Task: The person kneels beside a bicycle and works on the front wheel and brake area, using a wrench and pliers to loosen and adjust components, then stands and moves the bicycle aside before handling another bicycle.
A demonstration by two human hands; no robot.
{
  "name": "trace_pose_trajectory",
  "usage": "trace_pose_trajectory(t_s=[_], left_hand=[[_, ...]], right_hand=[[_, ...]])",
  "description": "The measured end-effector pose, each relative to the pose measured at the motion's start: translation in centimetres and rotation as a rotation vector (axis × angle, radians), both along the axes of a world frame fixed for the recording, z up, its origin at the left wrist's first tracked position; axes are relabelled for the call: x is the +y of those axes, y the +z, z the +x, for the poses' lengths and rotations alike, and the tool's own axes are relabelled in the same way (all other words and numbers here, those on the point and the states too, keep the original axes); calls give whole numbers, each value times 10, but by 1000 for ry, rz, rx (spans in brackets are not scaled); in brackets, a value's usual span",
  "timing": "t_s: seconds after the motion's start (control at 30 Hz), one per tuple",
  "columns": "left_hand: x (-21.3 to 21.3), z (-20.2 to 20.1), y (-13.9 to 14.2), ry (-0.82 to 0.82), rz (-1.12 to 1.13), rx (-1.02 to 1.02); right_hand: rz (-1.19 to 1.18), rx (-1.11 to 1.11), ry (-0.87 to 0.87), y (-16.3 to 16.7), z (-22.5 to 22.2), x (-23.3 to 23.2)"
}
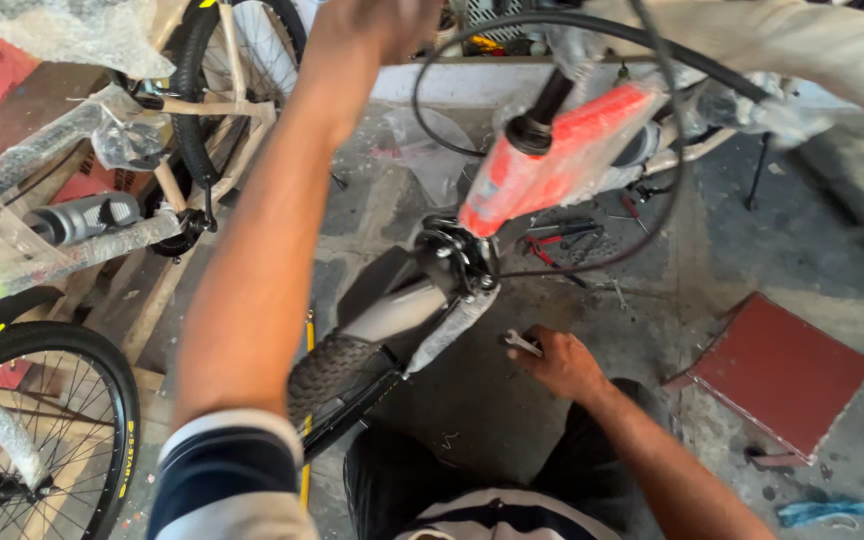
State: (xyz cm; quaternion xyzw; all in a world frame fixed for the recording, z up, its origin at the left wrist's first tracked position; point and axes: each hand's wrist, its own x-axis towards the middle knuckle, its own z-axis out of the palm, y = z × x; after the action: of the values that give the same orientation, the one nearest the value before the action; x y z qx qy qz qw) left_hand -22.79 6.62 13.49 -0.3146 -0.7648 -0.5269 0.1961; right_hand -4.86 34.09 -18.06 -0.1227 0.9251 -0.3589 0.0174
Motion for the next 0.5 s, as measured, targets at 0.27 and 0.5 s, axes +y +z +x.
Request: trace_pose_trajectory(t_s=[0.27, 0.5], left_hand=[[2, 142, -58, 297, -878, 76], [67, 175, -64, 502, -1253, -225]], right_hand=[[-554, 175, -59, 58, -27, 9], [-525, 655, -4, 105, -39, -27]])
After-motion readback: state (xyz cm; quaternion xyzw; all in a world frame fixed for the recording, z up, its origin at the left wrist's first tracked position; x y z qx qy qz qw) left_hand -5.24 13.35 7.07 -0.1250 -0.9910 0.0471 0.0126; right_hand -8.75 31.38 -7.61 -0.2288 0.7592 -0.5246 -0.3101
